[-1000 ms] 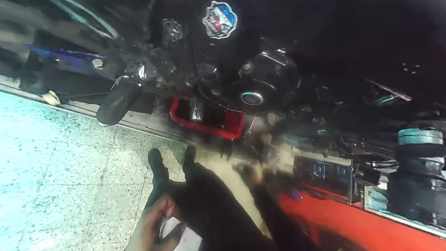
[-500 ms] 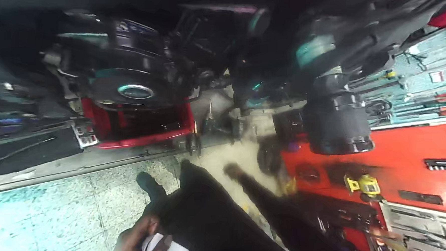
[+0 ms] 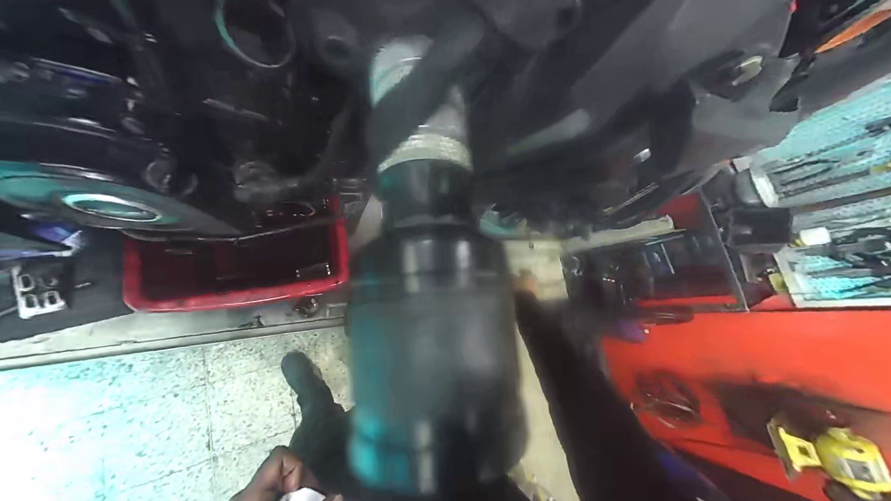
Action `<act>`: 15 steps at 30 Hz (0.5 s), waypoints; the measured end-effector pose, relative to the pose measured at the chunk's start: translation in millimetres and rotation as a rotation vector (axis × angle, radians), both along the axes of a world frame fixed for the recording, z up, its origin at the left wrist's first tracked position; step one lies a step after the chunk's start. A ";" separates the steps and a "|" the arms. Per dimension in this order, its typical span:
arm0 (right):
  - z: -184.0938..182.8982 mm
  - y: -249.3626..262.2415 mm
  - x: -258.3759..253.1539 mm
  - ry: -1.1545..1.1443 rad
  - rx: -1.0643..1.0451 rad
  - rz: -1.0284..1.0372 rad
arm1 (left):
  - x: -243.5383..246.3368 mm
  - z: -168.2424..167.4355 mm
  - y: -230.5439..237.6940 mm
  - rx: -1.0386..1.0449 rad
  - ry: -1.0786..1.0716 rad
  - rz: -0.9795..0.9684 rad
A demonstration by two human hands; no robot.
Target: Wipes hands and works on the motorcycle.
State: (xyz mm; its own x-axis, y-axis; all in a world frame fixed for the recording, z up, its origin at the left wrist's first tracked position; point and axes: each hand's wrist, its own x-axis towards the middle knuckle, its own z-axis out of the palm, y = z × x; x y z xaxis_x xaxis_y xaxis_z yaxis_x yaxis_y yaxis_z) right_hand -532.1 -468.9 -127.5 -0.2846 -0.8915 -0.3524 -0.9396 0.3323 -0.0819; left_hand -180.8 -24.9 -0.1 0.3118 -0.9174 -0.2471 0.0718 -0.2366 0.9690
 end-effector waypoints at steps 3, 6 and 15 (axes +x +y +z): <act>-54.2 -28.0 -15.9 -0.120 -0.016 -0.022 | -32.1 0.4 -11.0 -0.026 -0.046 0.060; -60.6 -25.2 -12.5 -0.189 0.075 0.012 | -66.6 29.0 -41.4 -0.030 0.024 0.062; 11.5 17.0 -41.8 -1.091 -0.289 0.079 | -85.1 5.8 -55.4 0.123 -0.055 0.122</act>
